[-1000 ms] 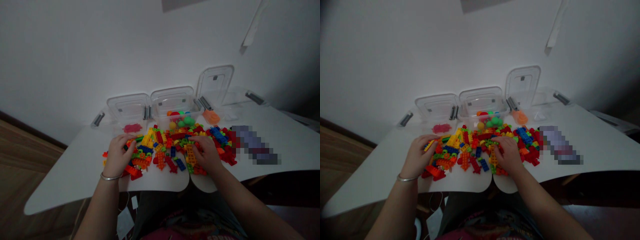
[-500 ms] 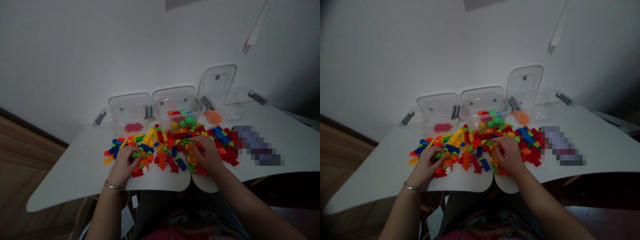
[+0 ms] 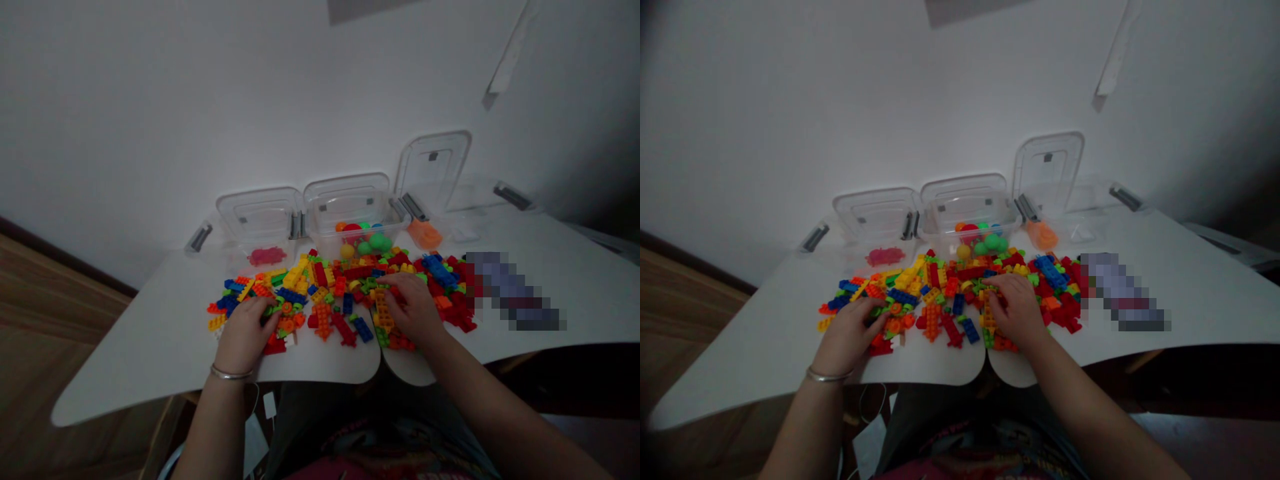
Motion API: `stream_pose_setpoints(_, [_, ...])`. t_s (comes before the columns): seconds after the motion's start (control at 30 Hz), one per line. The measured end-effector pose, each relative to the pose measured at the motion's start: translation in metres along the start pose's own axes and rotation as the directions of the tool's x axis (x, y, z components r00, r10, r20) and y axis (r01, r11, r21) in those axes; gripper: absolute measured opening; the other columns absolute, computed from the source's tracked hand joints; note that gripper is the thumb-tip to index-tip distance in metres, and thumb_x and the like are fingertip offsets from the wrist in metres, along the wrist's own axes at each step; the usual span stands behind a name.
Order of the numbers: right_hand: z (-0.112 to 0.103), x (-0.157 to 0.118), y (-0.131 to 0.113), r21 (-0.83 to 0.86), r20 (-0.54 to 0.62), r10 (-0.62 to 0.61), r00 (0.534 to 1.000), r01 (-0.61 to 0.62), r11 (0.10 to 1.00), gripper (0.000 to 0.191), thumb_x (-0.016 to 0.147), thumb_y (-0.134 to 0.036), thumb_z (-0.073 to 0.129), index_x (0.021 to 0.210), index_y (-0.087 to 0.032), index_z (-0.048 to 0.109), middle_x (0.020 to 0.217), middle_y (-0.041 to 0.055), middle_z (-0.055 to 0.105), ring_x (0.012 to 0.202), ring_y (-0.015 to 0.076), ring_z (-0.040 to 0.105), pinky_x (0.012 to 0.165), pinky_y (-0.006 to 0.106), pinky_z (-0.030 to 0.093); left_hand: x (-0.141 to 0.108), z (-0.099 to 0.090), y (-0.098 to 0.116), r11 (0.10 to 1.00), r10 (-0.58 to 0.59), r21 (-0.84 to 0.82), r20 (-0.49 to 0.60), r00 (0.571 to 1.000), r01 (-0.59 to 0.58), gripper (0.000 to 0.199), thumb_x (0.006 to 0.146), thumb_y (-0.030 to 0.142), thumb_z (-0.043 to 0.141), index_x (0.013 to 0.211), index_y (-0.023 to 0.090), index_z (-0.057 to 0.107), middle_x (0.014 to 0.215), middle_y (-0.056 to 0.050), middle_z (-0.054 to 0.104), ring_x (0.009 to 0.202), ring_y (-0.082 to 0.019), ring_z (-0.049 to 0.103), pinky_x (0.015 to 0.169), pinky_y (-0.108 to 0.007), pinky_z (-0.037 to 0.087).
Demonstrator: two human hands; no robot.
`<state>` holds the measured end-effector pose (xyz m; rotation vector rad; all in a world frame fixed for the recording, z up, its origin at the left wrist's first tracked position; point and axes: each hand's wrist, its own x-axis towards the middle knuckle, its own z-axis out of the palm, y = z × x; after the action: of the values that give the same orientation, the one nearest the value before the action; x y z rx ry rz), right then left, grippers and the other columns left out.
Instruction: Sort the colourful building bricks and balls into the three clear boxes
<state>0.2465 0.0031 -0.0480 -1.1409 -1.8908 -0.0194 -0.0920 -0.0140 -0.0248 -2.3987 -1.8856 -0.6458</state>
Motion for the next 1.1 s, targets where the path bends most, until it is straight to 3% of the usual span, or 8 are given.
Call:
stream_pose_setpoints(0.27, [-0.001,0.001,-0.001,0.013,-0.015,-0.014,1.0,0.014,1.0,0.02,0.088,-0.017,0.049,0.098,-0.02,0.065,0.093,0.0072,0.072,0.09,0.0226,0.065,0.084,0.04,0.05,0.005,0.005,0.0,0.98,0.2,-0.001,-0.088,0.976,-0.201,0.024,0.092,0.037,0.055,0.097,0.017,0.067,0.093,-0.01,0.069,0.089,-0.024,0.065,0.081,-0.037,0.054])
stream_pose_setpoints(0.47, [0.0,0.001,-0.001,0.021,-0.009,-0.004,1.0,0.004,1.0,0.019,0.088,-0.017,0.049,0.097,-0.02,0.065,0.093,0.0073,0.071,0.091,0.0226,0.065,0.084,0.04,0.05,0.003,0.01,0.004,0.967,0.217,-0.092,-0.203,0.955,-0.239,0.024,0.092,0.037,0.056,0.105,0.019,0.067,0.1,-0.009,0.07,0.095,-0.022,0.065,0.086,-0.036,0.054])
stream_pose_setpoints(0.67, [0.0,0.002,0.0,0.016,-0.021,-0.008,1.0,0.008,1.0,0.019,0.087,-0.017,0.05,0.097,-0.02,0.065,0.092,0.0072,0.071,0.089,0.0225,0.065,0.083,0.039,0.051,0.005,0.016,0.004,0.971,0.089,-0.183,-0.325,0.942,-0.154,0.02,0.088,0.036,0.06,0.094,0.019,0.069,0.095,-0.008,0.07,0.092,-0.021,0.064,0.085,-0.035,0.054])
stream_pose_setpoints(0.8, [-0.001,0.002,-0.001,0.022,-0.02,-0.006,1.0,0.007,1.0,0.019,0.088,-0.017,0.049,0.097,-0.02,0.065,0.092,0.0072,0.071,0.089,0.0223,0.065,0.083,0.04,0.051,0.009,0.021,0.003,0.973,-0.002,-0.219,-0.346,0.938,-0.078,0.022,0.088,0.037,0.057,0.095,0.02,0.069,0.096,-0.007,0.069,0.093,-0.021,0.063,0.085,-0.035,0.053])
stream_pose_setpoints(1.1, [0.0,0.002,-0.001,0.035,0.008,0.014,1.0,-0.015,0.999,0.018,0.088,-0.018,0.048,0.097,-0.021,0.064,0.093,0.0068,0.071,0.091,0.0227,0.065,0.085,0.041,0.051,0.014,0.028,-0.001,0.963,-0.21,-0.249,-0.444,0.871,0.105,0.03,0.088,0.039,0.049,0.099,0.017,0.067,0.097,-0.009,0.066,0.09,-0.022,0.062,0.084,-0.038,0.052])
